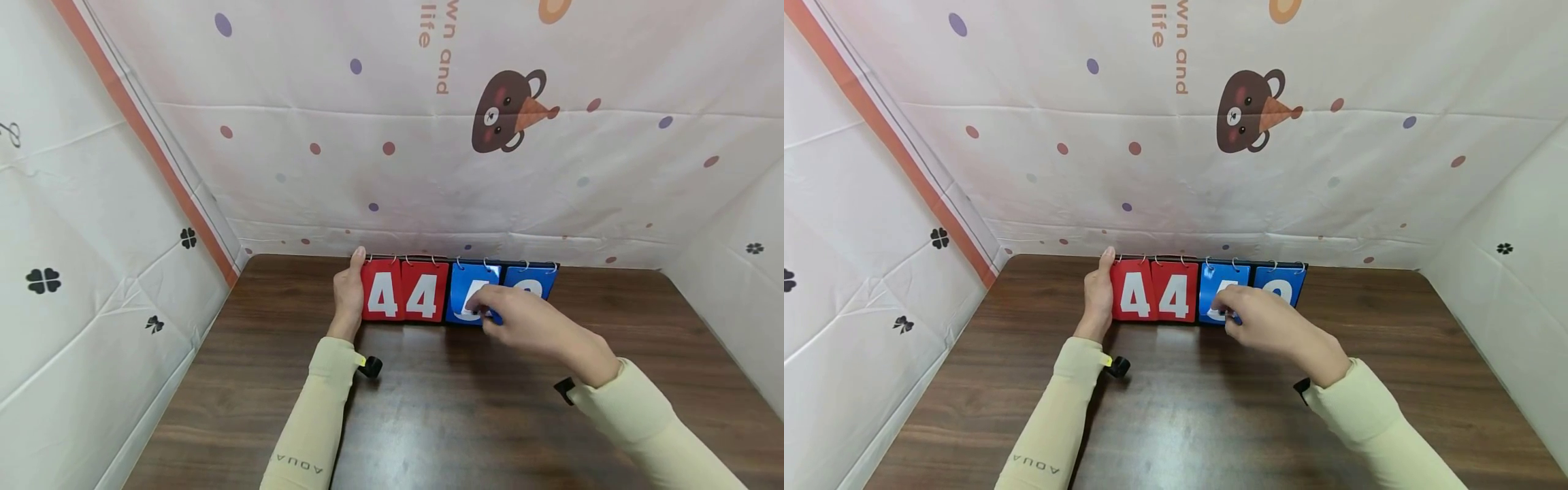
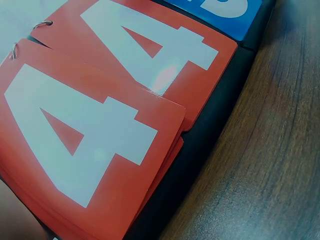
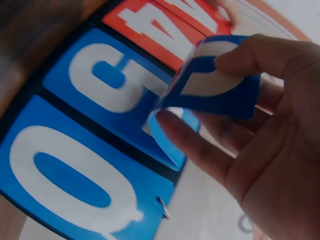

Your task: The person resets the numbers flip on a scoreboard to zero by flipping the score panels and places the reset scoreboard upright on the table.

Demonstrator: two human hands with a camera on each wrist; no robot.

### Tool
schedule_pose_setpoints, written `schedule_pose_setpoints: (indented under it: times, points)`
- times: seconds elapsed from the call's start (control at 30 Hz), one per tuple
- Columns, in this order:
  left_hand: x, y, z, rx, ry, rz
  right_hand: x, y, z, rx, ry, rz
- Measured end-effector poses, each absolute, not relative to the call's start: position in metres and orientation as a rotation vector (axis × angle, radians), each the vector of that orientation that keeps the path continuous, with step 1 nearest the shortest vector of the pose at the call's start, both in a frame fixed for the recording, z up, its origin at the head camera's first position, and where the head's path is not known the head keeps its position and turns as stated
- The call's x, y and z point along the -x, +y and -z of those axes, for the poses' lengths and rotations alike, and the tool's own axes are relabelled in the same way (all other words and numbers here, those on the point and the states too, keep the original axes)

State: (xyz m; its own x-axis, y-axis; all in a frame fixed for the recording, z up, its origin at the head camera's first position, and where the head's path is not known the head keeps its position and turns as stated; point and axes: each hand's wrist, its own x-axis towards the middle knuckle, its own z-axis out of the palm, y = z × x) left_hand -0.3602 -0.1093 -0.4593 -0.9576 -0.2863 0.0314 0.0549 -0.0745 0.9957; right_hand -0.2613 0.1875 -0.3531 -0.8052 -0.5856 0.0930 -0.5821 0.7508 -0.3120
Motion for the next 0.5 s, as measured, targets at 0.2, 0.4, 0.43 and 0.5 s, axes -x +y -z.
schedule_pose_setpoints:
  times: [0.2, 0.4, 0.43, 0.5]
  points:
    - [0.359, -0.109, 0.458, -0.242, -1.960, 2.138, 0.267, 0.185, 0.369, 1.053, 2.995, 0.387]
    - [0.359, -0.110, 0.458, -0.247, -1.963, 2.142, 0.272, 0.181, 0.384, 1.061, 3.063, 0.256]
    - [0.360, -0.110, 0.458, -0.249, -1.963, 2.142, 0.273, 0.180, 0.386, 1.069, 3.074, 0.239]
    - [0.360, -0.110, 0.458, -0.250, -1.963, 2.141, 0.274, 0.179, 0.390, 1.092, 3.095, 0.202]
